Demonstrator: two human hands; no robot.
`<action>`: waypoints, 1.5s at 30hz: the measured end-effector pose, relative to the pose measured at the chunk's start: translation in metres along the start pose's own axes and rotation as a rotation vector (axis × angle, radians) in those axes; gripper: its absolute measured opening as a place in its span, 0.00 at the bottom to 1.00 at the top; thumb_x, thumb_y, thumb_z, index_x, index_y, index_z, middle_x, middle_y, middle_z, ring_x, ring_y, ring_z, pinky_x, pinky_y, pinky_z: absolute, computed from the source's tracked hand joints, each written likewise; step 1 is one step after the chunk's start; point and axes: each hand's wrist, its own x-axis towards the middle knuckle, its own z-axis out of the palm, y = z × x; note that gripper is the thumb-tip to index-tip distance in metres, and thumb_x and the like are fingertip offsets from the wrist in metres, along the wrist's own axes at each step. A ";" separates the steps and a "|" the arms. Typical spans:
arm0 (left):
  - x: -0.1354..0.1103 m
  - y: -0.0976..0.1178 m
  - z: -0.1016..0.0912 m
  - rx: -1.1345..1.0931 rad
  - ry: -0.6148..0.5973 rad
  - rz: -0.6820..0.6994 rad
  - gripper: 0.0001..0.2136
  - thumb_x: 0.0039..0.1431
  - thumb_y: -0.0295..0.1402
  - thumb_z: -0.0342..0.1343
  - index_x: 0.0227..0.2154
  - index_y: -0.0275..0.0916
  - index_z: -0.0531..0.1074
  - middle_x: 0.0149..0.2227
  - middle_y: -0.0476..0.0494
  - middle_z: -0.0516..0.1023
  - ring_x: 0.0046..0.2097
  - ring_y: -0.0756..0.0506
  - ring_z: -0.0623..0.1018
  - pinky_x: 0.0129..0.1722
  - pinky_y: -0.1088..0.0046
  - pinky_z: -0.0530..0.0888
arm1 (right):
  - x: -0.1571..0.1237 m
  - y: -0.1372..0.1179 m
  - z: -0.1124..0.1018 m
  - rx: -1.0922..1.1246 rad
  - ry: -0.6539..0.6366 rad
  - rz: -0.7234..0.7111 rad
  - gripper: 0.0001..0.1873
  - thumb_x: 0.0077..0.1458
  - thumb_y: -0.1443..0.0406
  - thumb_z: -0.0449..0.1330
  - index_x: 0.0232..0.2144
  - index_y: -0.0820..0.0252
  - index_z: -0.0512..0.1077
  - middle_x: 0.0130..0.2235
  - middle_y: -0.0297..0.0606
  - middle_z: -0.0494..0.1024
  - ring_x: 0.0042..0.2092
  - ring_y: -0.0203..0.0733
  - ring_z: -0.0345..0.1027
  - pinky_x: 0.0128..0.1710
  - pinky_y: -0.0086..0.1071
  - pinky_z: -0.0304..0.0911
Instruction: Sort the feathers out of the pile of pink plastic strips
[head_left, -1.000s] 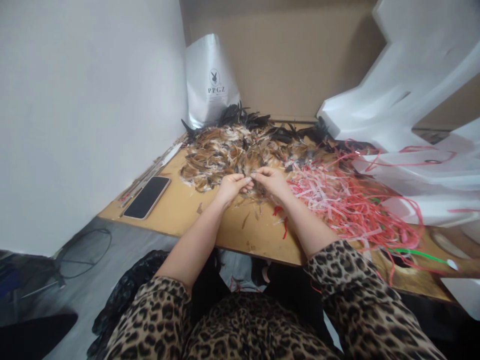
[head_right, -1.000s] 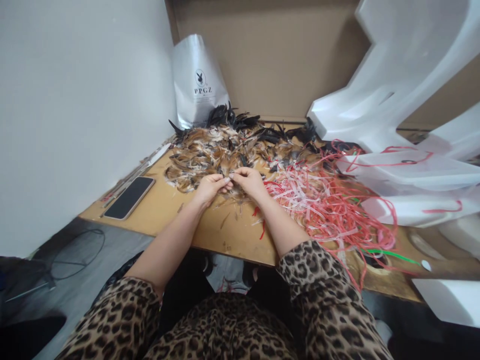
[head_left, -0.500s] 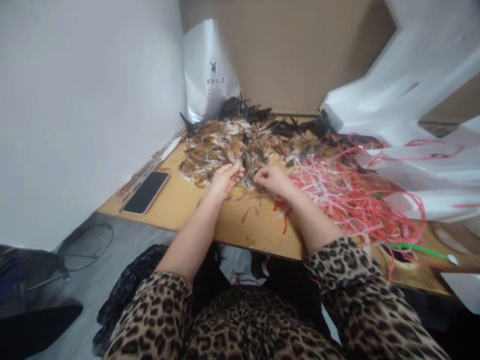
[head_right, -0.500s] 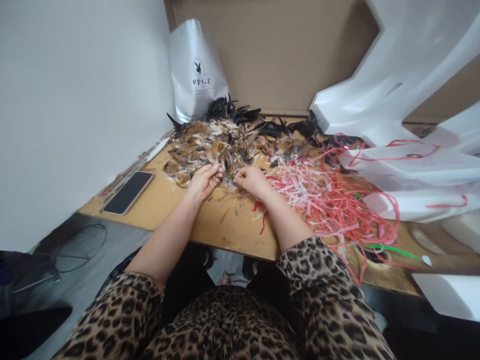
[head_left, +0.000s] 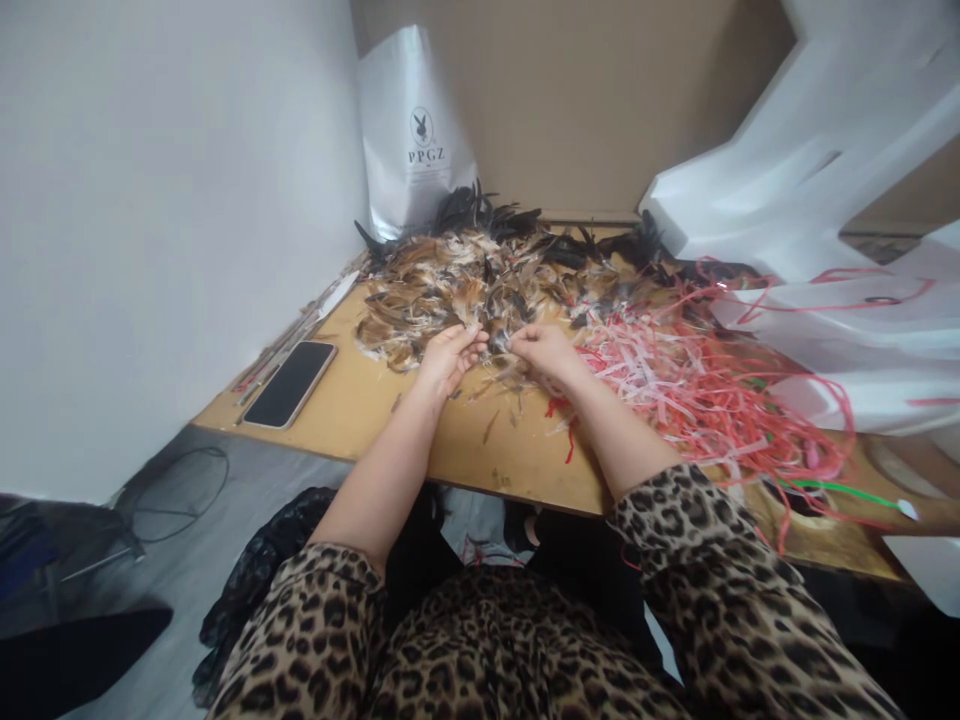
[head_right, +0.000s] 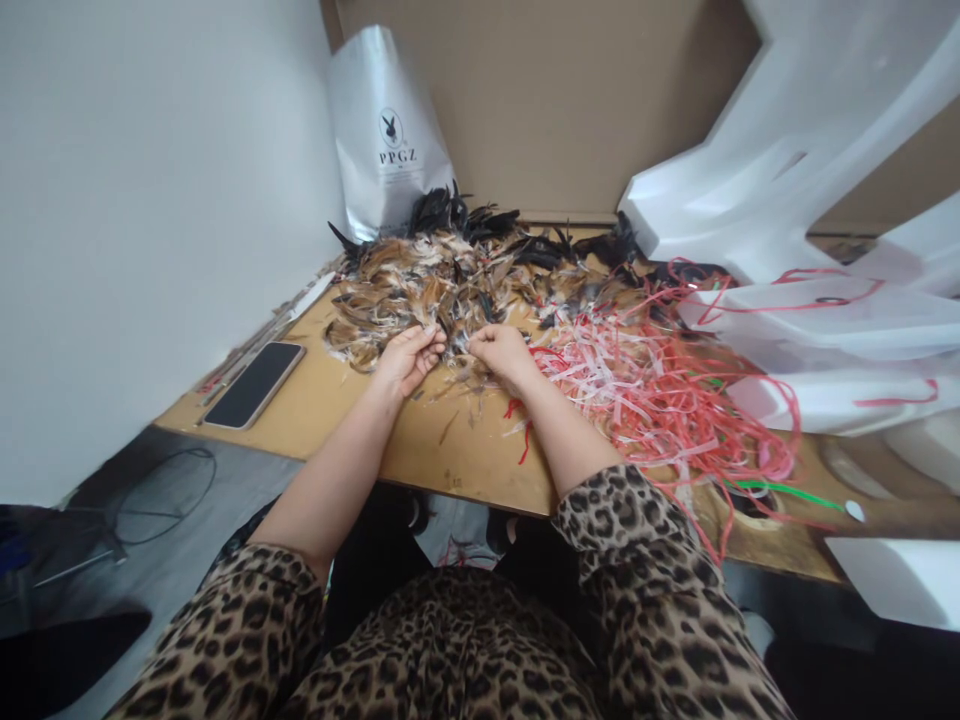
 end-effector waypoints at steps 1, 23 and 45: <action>0.000 0.000 0.000 0.000 0.003 -0.005 0.07 0.46 0.29 0.60 0.30 0.33 0.71 0.26 0.47 0.76 0.24 0.56 0.73 0.21 0.85 0.66 | 0.000 0.000 -0.002 0.142 0.001 0.042 0.10 0.41 0.60 0.60 0.24 0.63 0.70 0.17 0.30 0.68 0.18 0.30 0.58 0.20 0.25 0.55; 0.002 -0.002 -0.002 0.040 -0.015 -0.035 0.06 0.49 0.29 0.58 0.31 0.33 0.71 0.35 0.42 0.77 0.30 0.53 0.77 0.26 0.83 0.70 | 0.008 0.013 0.004 0.485 -0.033 0.093 0.12 0.38 0.60 0.64 0.25 0.62 0.70 0.15 0.29 0.68 0.16 0.27 0.56 0.15 0.21 0.48; 0.000 -0.002 0.001 0.066 -0.029 -0.026 0.09 0.46 0.30 0.60 0.30 0.32 0.71 0.33 0.42 0.78 0.27 0.56 0.75 0.23 0.84 0.67 | 0.007 0.008 0.002 0.560 -0.022 0.075 0.13 0.34 0.60 0.64 0.25 0.61 0.71 0.20 0.29 0.69 0.22 0.29 0.58 0.19 0.23 0.49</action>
